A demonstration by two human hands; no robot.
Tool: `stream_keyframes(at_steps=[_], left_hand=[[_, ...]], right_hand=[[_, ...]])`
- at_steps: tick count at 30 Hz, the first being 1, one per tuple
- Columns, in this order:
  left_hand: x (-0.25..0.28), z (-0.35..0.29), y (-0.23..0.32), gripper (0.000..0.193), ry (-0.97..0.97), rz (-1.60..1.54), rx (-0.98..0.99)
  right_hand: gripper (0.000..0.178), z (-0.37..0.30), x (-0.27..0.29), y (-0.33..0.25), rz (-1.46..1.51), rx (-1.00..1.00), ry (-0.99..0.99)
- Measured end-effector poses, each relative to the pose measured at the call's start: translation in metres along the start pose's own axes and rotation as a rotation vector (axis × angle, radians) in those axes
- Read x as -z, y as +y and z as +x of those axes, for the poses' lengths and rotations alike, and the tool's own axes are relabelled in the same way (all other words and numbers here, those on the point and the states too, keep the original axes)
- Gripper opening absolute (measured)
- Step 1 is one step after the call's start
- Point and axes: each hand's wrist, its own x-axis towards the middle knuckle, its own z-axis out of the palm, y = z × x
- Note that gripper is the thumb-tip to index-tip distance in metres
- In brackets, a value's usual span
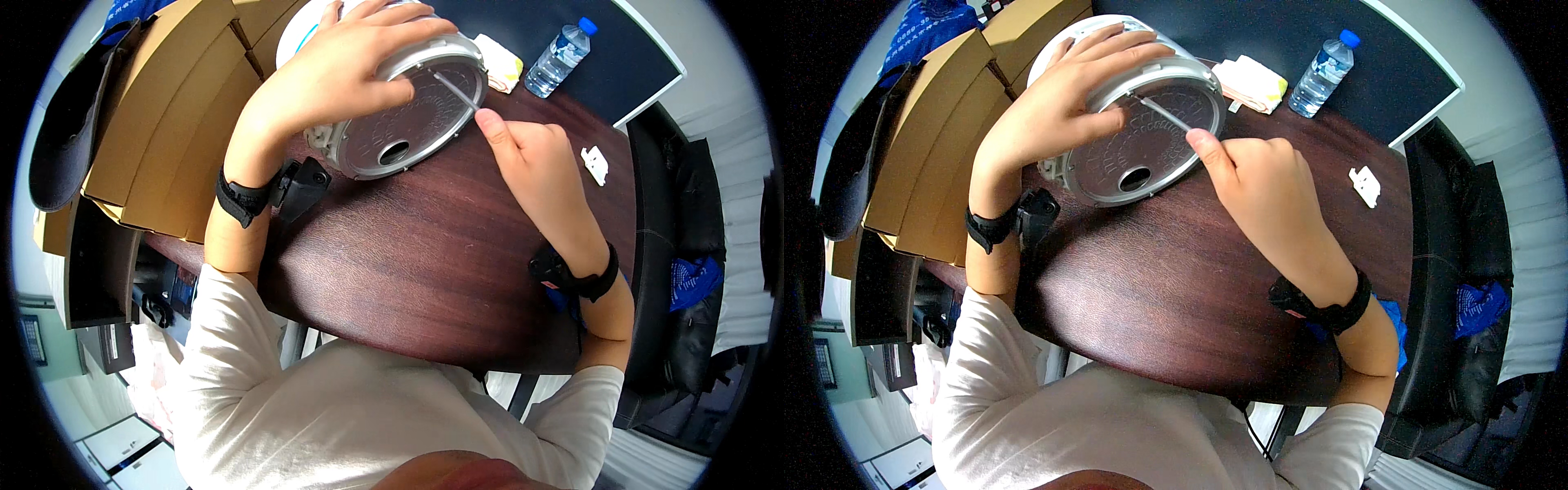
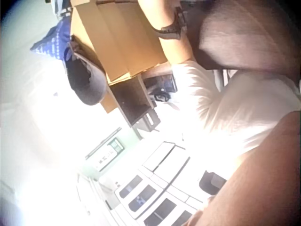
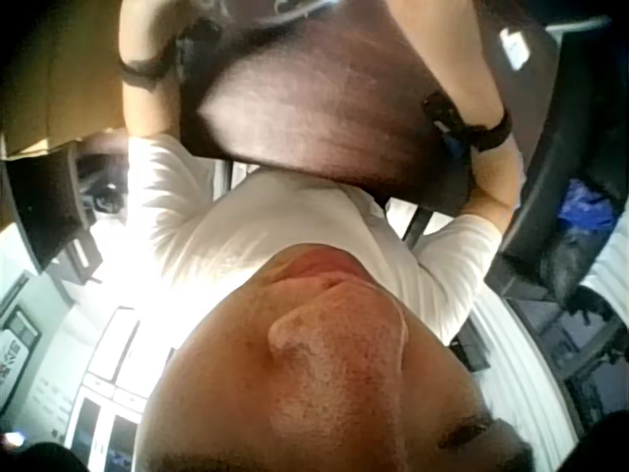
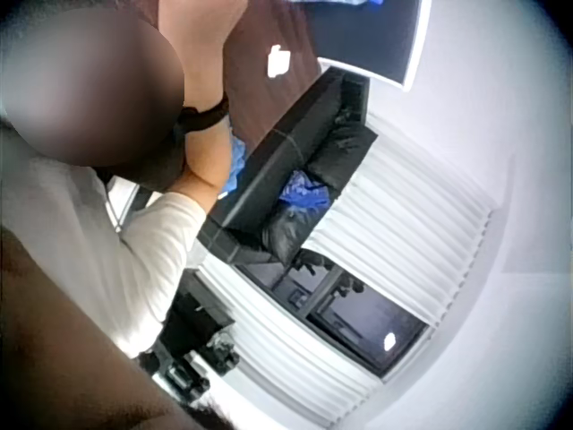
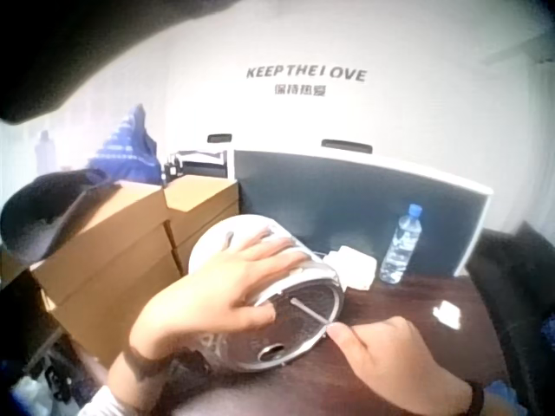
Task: The person uses a screwdriver to remove screws from the bottom of a white appliance, likely a rice cooker. They systematically unscrew multiple fasteners around the base while holding the appliance steady with their other hand.
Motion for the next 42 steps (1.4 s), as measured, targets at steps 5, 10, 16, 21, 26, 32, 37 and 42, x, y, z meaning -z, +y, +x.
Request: stream_keyframes(at_steps=[5,10,16,21,26,32,37,42], left_hand=[[0.003,0.001,0.001,0.065,-0.010,-0.012,-0.005],[0.002,0.002,0.001,0.066,0.003,0.000,-0.011],[0.003,0.001,0.004,0.067,-0.015,-0.003,0.011],[0.003,0.002,0.003,0.067,-0.010,-0.035,0.005],[0.006,-0.001,0.003,0.067,-0.021,-0.039,0.001],[0.005,0.002,0.005,0.066,-0.036,-0.010,0.013],[0.002,0.002,0.003,0.066,-0.008,0.018,-0.004],[0.004,0.003,0.004,0.066,-0.020,-0.005,0.002]], right_hand=[[0.058,0.002,-0.006,-0.003,-0.072,0.024,0.055],[0.060,0.002,-0.007,-0.003,-0.123,0.058,0.070],[0.068,0.005,-0.009,0.001,0.224,-0.054,-0.197],[0.068,0.002,-0.014,-0.002,1.345,-0.543,-0.905],[0.067,0.000,-0.020,0.003,1.223,-0.450,-0.822],[0.059,-0.002,-0.012,0.008,0.154,-0.062,-0.028],[0.056,0.002,-0.004,0.005,-0.050,0.097,0.086],[0.055,0.004,-0.008,0.002,-0.169,0.179,0.154]])
